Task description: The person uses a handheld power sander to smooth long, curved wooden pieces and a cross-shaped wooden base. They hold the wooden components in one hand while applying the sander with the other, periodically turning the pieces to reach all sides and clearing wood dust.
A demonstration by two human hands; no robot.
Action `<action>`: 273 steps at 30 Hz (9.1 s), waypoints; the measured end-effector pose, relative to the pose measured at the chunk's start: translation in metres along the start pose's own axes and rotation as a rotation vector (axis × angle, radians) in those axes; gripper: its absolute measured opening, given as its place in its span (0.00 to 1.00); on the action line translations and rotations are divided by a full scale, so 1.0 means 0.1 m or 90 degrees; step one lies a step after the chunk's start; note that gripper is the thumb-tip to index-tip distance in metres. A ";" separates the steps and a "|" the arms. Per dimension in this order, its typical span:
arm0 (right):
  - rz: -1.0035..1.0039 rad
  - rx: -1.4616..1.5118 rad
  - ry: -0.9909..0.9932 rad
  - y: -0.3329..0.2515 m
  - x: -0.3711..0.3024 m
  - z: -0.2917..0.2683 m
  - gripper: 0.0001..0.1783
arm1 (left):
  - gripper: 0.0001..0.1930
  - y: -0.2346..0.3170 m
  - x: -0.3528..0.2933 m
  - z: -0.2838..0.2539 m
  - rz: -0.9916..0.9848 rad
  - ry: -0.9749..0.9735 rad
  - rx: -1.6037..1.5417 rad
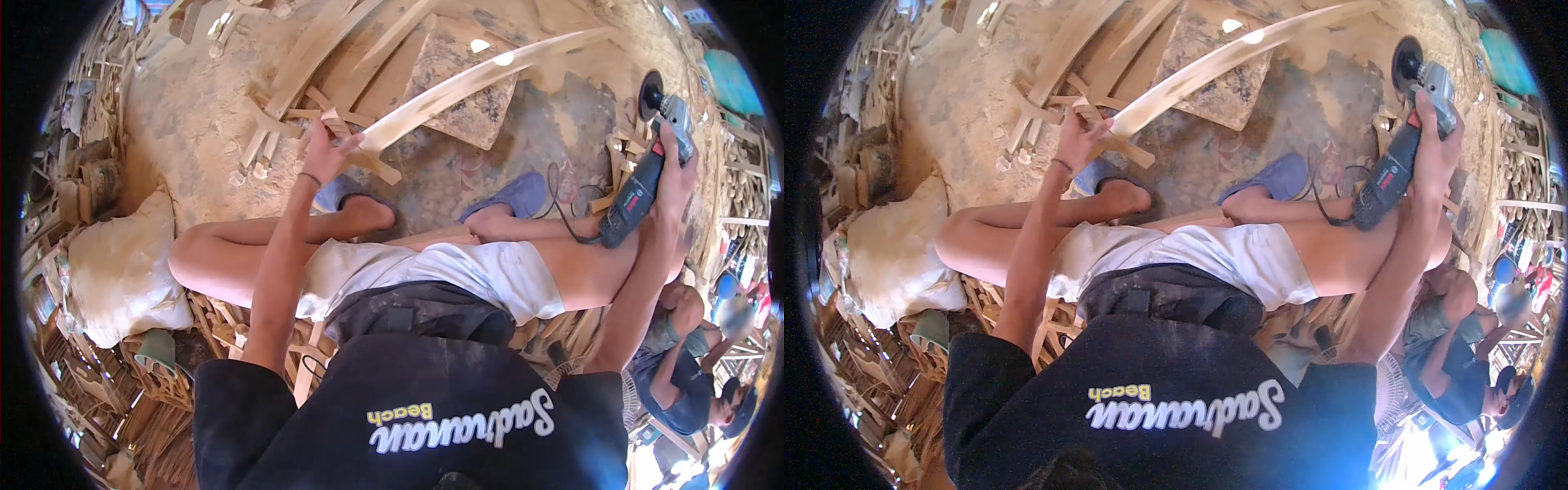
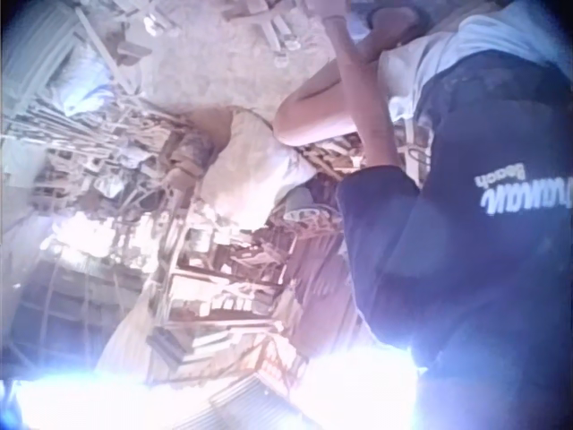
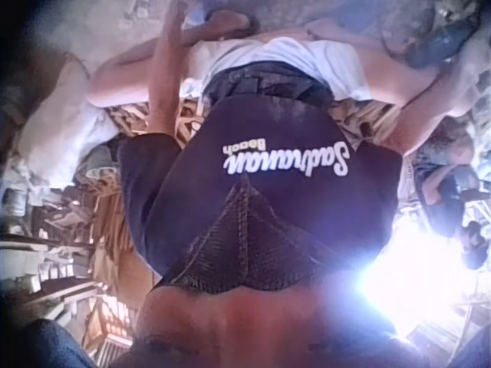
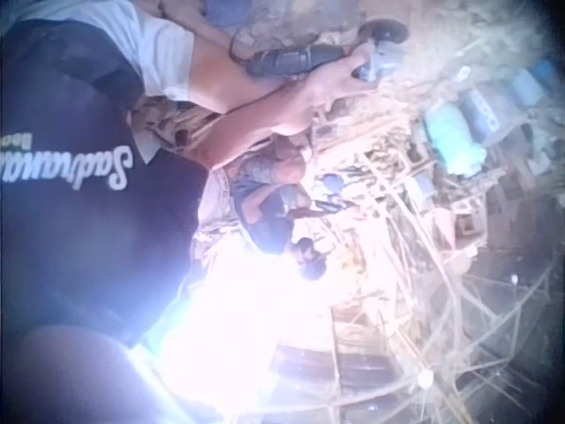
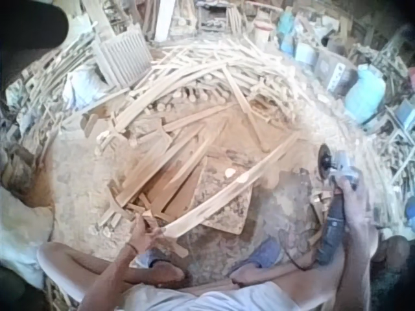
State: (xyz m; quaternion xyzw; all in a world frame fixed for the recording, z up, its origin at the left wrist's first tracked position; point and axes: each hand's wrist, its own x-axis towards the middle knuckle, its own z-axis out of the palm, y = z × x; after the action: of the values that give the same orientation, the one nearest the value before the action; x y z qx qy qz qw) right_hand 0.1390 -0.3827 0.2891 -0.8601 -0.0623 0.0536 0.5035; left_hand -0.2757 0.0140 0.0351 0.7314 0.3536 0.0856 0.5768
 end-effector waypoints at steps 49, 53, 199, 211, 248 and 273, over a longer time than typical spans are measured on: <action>-0.009 0.217 0.259 0.45 -0.05 -0.53 0.24 | 0.11 0.78 0.84 1.35 0.123 0.369 0.004; -0.031 0.194 0.195 0.50 0.04 -0.42 0.28 | 0.32 -0.94 0.21 -0.07 -0.239 0.224 0.560; -0.090 -0.467 -0.291 0.51 -1.06 1.86 0.47 | 0.32 0.50 -0.62 2.14 -0.080 -0.087 0.008; -0.048 -0.390 -0.175 0.53 -0.93 1.64 0.49 | 0.31 0.24 -0.57 2.16 -0.080 -0.128 -0.002; -0.096 -0.462 -0.255 0.52 -1.14 1.89 0.50 | 0.31 0.54 -0.55 2.05 -0.106 -0.143 -0.012; -0.229 -0.431 -0.426 -0.01 -1.30 2.79 0.47 | 0.28 0.36 -0.63 2.32 -0.106 0.018 0.037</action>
State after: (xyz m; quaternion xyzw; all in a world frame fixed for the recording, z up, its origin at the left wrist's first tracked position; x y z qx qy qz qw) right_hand -0.0326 -0.1629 0.1581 -0.8864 -0.3813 0.2155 0.1499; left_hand -0.1831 -0.2097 0.0108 0.7149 0.4235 0.0369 0.5552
